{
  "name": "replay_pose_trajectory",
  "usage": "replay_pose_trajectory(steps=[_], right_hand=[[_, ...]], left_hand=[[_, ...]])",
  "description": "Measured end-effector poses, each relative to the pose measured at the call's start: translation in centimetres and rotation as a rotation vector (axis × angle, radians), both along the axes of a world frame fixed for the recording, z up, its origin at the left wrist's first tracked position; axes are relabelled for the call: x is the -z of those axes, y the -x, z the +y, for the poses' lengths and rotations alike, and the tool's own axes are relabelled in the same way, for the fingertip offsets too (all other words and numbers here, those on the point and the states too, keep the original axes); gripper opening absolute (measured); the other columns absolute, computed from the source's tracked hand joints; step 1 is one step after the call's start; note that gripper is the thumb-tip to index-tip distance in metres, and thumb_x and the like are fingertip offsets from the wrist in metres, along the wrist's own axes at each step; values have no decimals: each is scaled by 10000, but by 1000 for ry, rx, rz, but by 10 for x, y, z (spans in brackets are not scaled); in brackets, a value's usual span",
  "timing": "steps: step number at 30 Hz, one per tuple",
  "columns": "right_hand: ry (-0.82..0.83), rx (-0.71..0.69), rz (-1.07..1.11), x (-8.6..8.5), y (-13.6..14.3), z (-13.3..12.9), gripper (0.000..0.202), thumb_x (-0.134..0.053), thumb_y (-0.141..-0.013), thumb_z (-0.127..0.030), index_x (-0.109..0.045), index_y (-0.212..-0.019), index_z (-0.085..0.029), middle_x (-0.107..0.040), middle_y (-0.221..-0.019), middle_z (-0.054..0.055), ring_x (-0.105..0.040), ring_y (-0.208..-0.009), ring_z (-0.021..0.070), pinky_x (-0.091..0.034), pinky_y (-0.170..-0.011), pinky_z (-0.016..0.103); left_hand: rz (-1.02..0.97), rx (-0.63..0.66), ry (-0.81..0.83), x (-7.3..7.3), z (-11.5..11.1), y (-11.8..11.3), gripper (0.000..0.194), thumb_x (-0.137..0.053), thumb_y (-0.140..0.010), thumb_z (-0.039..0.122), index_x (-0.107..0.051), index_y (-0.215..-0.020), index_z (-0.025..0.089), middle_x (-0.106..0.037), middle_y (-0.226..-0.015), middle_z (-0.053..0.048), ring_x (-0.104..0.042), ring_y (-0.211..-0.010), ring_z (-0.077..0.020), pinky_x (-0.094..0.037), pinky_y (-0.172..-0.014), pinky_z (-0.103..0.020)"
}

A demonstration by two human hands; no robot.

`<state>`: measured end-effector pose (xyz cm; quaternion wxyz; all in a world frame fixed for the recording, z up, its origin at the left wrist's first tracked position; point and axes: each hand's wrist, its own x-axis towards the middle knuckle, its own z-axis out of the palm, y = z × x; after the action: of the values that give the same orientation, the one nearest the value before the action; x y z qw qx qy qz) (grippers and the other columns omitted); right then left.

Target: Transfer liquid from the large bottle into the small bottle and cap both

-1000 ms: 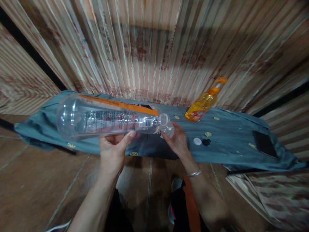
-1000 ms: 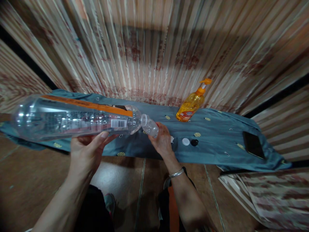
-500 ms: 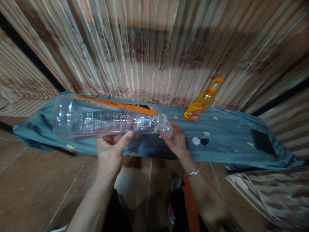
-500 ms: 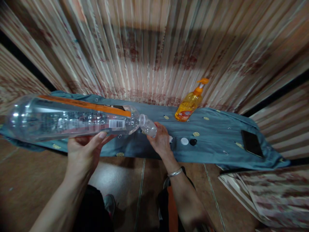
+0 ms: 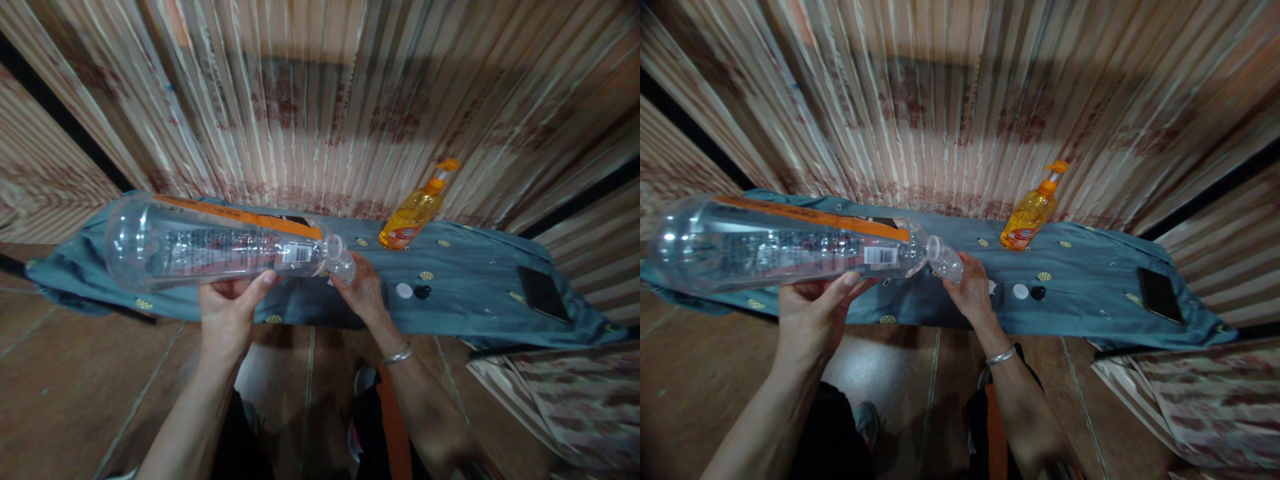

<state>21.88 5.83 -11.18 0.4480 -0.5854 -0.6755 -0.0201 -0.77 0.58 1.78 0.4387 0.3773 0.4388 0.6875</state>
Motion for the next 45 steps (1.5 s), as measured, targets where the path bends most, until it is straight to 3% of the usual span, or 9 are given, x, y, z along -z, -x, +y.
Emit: replay_pose_trajectory(steps=[24, 34, 39, 45], right_hand=[[-16, 19, 7, -2, 1, -1, 513, -709, -805, -370, -580, -1263, -179, -756, -1151, 149, -726, -1072, 334, -602, -951, 527], [-1, 34, 8, 0, 1, 0, 514, -697, -816, -397, -570, -1271, -195, -747, -1181, 148, -715, -1109, 337, -590, -970, 528], [-5, 35, 5, 0, 1, 0, 514, -706, -807, -397, -585, -1262, -189, -754, -1171, 148, -721, -1096, 336, -594, -962, 524], [8, 33, 5, -1, 1, -1, 535, -712, -799, -379, -580, -1276, -176, -753, -1184, 156, -719, -1106, 338, -595, -969, 531]], left_hand=[[-22, 5, 1, 2, 2, 0, 412, -992, -502, 366, -719, -754, 189, -789, -773, -15, -747, -725, -197, -661, -778, -358], [2, 8, -7, -1, 1, -3, 481, -981, -505, 380, -742, -883, 204, -771, -750, -2, -750, -739, -211, -663, -782, -373], [-14, 3, -6, 1, 2, -2, 428, -989, -485, 341, -701, -766, 196, -766, -738, 1, -744, -735, -203, -660, -780, -368], [-10, 3, -5, 1, 1, -1, 430, -989, -494, 370, -693, -757, 201, -770, -739, -2, -744, -708, -200, -664, -762, -367]])
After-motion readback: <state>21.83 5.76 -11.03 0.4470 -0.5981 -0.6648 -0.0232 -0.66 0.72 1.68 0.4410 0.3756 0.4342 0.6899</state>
